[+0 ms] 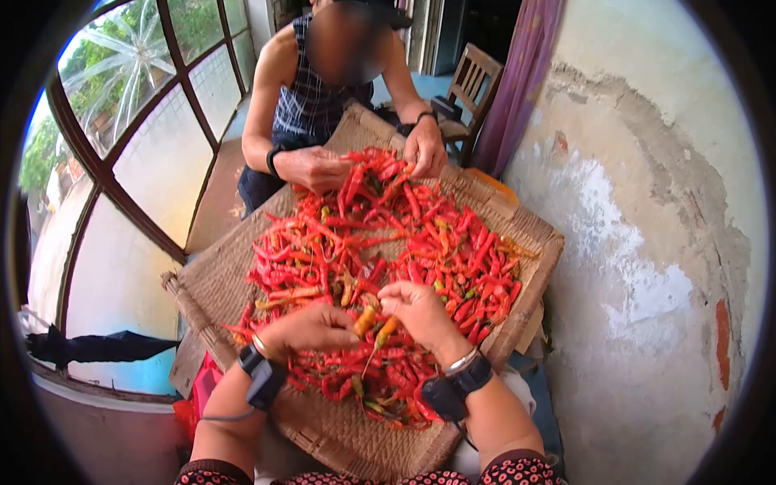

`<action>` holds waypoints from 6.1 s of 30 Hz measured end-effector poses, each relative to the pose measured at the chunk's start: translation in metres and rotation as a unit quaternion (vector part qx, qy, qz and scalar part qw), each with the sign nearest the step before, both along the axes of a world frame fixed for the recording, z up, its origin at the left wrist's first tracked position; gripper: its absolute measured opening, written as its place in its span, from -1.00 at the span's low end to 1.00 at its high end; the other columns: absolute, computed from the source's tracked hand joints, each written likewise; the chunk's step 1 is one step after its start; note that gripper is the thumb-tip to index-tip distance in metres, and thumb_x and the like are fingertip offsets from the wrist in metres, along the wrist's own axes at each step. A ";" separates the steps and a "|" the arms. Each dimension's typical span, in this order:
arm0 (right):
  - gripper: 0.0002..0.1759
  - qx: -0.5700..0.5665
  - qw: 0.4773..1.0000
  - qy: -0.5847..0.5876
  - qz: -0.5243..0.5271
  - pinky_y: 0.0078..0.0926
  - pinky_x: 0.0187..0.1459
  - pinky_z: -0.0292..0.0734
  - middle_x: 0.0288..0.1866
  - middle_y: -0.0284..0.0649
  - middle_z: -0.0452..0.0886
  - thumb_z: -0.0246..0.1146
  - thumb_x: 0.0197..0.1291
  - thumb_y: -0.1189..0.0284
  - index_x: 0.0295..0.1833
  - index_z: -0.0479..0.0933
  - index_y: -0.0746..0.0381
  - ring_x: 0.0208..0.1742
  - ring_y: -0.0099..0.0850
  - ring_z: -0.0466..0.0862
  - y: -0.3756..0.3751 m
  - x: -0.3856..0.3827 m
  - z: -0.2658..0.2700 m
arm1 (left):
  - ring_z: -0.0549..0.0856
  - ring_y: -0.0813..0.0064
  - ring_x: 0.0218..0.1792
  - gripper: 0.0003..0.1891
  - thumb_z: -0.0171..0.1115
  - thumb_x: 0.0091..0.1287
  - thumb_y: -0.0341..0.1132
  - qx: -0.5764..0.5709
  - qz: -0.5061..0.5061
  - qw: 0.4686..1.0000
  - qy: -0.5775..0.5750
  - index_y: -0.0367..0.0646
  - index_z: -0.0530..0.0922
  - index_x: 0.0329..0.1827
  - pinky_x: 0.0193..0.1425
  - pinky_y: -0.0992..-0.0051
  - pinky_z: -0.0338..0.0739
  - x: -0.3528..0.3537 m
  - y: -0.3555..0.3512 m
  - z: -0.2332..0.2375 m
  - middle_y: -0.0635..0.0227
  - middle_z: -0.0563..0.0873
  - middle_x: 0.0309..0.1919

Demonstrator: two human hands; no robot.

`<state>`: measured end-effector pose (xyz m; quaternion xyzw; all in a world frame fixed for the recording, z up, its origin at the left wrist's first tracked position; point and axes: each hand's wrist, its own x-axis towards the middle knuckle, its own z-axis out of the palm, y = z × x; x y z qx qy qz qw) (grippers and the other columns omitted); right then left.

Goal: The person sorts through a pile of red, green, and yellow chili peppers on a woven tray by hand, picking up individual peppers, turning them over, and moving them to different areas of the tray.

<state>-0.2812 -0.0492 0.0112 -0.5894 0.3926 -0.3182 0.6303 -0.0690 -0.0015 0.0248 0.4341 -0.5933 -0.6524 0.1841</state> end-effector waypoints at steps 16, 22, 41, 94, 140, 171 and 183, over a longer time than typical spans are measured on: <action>-0.84 0.052 0.997 0.046 0.035 -0.76 -0.52 0.42 -0.44 -0.40 0.54 0.13 0.22 0.50 -0.12 0.53 0.30 -0.53 -0.69 0.50 0.001 0.004 0.003 | 0.58 0.60 -0.25 -0.64 0.22 0.26 -0.27 -0.205 0.071 0.974 -0.068 -0.32 0.50 0.04 -0.11 0.51 0.50 -0.012 -0.006 -0.003 0.36 0.67 -0.28; -0.82 0.112 0.991 -0.067 0.010 -0.71 -0.42 0.51 -0.36 -0.32 0.58 0.12 0.23 0.51 -0.08 0.48 0.32 -0.47 -0.63 0.54 0.000 0.001 0.000 | 0.52 0.78 -0.48 -0.84 0.21 0.24 -0.35 -0.037 0.034 0.997 -0.060 -0.28 0.58 -0.25 -0.43 0.68 0.41 -0.011 -0.004 -0.003 0.52 0.61 -0.52; -0.84 0.042 0.999 0.005 -0.006 -0.75 -0.50 0.38 -0.45 -0.41 0.53 0.13 0.21 0.49 -0.15 0.52 0.32 -0.51 -0.69 0.49 0.001 0.004 -0.002 | 0.64 0.18 -0.38 -0.70 0.31 0.05 -0.13 -0.402 0.176 0.771 -0.461 -0.13 0.57 -0.24 -0.31 0.27 0.53 0.008 -0.021 -0.039 0.19 0.62 -0.41; -0.93 0.069 0.990 0.027 0.122 -0.70 -0.40 0.48 -0.43 -0.39 0.54 0.18 0.17 0.51 -0.29 0.49 0.29 -0.44 -0.65 0.55 -0.001 -0.005 0.011 | 0.50 0.76 -0.48 -0.74 0.26 0.23 -0.30 -0.020 0.113 0.983 0.141 -0.21 0.52 -0.08 -0.42 0.69 0.42 -0.033 0.006 -0.027 0.50 0.60 -0.39; -0.78 -0.302 0.844 0.394 0.202 -0.13 -0.14 0.47 -0.30 0.00 0.59 0.25 -0.01 0.39 -0.28 0.50 0.29 -0.16 -0.05 0.58 0.001 -0.021 -0.007 | 0.52 0.69 -0.59 -0.83 0.22 0.16 -0.33 -0.149 0.249 0.952 -0.096 -0.28 0.65 -0.34 -0.51 0.58 0.42 -0.032 -0.072 -0.043 0.44 0.63 -0.57; -0.80 -0.345 0.833 0.393 0.181 -0.14 -0.18 0.50 -0.32 -0.04 0.61 0.28 -0.05 0.39 -0.33 0.52 0.27 -0.18 -0.09 0.61 0.004 -0.021 -0.016 | 0.61 0.53 -0.50 -0.75 0.24 0.17 -0.32 -0.360 0.350 0.809 -0.307 -0.33 0.60 -0.20 -0.36 0.51 0.50 -0.016 -0.106 -0.048 0.29 0.66 -0.51; -0.77 -0.299 0.827 0.433 0.198 -0.16 -0.13 0.47 -0.29 -0.07 0.59 0.27 -0.03 0.35 -0.27 0.50 0.25 -0.16 -0.10 0.59 -0.001 -0.029 -0.009 | 0.63 0.16 -0.22 -0.77 0.29 0.05 -0.28 -0.425 0.039 0.833 -0.351 -0.17 0.62 -0.25 -0.14 0.32 0.54 -0.034 -0.011 -0.042 0.17 0.55 -0.05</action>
